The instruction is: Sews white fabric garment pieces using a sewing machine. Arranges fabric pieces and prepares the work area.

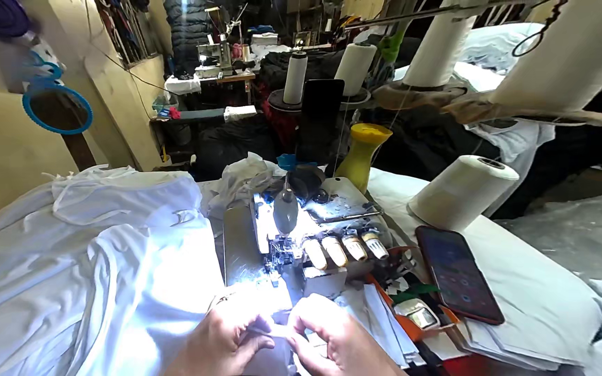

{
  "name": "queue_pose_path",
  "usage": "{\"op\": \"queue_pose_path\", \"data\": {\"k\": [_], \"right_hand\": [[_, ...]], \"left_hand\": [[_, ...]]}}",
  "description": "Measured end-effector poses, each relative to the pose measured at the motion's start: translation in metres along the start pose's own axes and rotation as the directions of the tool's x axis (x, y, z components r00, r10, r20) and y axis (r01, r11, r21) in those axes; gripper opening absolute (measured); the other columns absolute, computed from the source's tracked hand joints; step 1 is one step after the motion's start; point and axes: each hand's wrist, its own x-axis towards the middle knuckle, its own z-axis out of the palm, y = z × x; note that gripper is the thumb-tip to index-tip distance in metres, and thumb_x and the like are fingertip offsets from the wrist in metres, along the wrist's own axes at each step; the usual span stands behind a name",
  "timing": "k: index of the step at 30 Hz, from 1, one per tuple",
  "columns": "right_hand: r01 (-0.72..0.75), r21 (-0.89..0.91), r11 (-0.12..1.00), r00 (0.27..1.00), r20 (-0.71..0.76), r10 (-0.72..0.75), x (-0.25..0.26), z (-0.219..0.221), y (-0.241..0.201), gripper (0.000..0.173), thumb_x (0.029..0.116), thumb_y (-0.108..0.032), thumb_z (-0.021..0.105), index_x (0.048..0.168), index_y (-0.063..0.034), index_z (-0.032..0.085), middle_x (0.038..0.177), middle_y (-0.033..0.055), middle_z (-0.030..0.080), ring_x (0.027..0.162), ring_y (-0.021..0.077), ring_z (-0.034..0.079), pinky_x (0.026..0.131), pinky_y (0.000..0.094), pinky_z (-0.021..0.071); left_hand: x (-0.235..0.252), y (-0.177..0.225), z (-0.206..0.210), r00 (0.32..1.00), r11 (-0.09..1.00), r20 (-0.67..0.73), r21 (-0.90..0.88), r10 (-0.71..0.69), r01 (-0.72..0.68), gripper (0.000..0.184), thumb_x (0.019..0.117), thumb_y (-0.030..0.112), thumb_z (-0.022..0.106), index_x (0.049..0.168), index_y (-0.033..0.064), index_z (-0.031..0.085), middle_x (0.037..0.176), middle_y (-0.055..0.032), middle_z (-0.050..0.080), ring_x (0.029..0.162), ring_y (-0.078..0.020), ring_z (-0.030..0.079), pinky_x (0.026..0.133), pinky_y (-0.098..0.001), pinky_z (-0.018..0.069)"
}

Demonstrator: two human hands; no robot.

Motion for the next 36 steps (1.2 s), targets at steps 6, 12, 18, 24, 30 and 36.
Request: {"op": "queue_pose_path", "data": {"k": [6,12,18,24,30,36], "right_hand": [[0.094,-0.043,0.995,0.995,-0.036,-0.096,0.007,-0.012,-0.006,0.013,0.0922,-0.012,0.066,0.083,-0.0053,0.071,0.081,0.0090,0.069,0.082,0.0186,0.066,0.073,0.0295,0.0517],[0.180,-0.226,0.957,0.983,0.009,-0.183,0.004,-0.003,0.007,0.023,0.0988,-0.031,0.065,0.097,-0.0097,0.074,0.098,0.0086,0.074,0.092,0.0222,0.071,0.076,0.0359,0.0570],[0.103,-0.342,0.934,0.982,-0.117,-0.151,0.001,0.006,0.003,0.022,0.1001,-0.024,0.061,0.090,-0.0116,0.075,0.091,0.0043,0.075,0.089,0.0198,0.070,0.081,0.0364,0.0558],[0.132,-0.434,0.891,0.957,-0.177,-0.228,0.004,0.012,0.005,0.021,0.0968,-0.023,0.061,0.084,-0.0125,0.074,0.091,0.0041,0.075,0.089,0.0185,0.071,0.081,0.0327,0.0556],[0.042,-0.286,0.957,0.982,-0.163,-0.092,0.005,0.006,0.002,0.020,0.0973,-0.024,0.062,0.092,-0.0105,0.075,0.094,0.0070,0.075,0.090,0.0204,0.071,0.079,0.0344,0.0566],[-0.013,-0.197,0.980,0.969,-0.244,-0.037,0.006,0.011,0.013,0.017,0.0939,-0.025,0.064,0.088,-0.0129,0.074,0.089,0.0011,0.072,0.087,0.0104,0.067,0.076,0.0239,0.0544]], "left_hand": [[0.005,0.025,-0.003,0.985,0.986,0.027,0.013,-0.168,0.168,0.018,0.0971,0.020,0.068,0.092,0.0058,0.077,0.094,-0.0064,0.075,0.100,-0.0186,0.071,0.112,-0.0457,0.0395],[0.008,0.029,0.003,0.984,0.986,-0.092,0.054,-0.153,0.159,0.010,0.0917,0.014,0.072,0.092,0.0054,0.078,0.094,-0.0066,0.077,0.096,-0.0171,0.073,0.116,-0.0517,0.0373],[0.000,0.003,0.019,0.985,0.976,-0.156,0.193,-0.070,0.100,0.018,0.0946,0.021,0.070,0.107,0.0081,0.076,0.095,-0.0012,0.077,0.094,-0.0133,0.073,0.114,-0.0556,0.0401],[0.003,0.005,0.024,0.989,0.944,-0.090,0.297,-0.118,0.139,0.031,0.1047,0.033,0.052,0.104,0.0134,0.076,0.106,-0.0044,0.073,0.106,-0.0203,0.069,0.105,-0.0515,0.0479],[0.006,0.013,0.018,0.969,0.973,-0.104,0.019,-0.226,0.229,0.022,0.1026,0.021,0.059,0.099,0.0040,0.073,0.097,-0.0072,0.072,0.094,-0.0127,0.068,0.088,-0.0277,0.0544],[0.006,0.003,0.029,0.967,0.985,-0.209,0.060,-0.146,0.162,0.018,0.1006,0.020,0.062,0.099,0.0070,0.074,0.092,-0.0030,0.071,0.090,-0.0106,0.068,0.086,-0.0280,0.0548]]}}
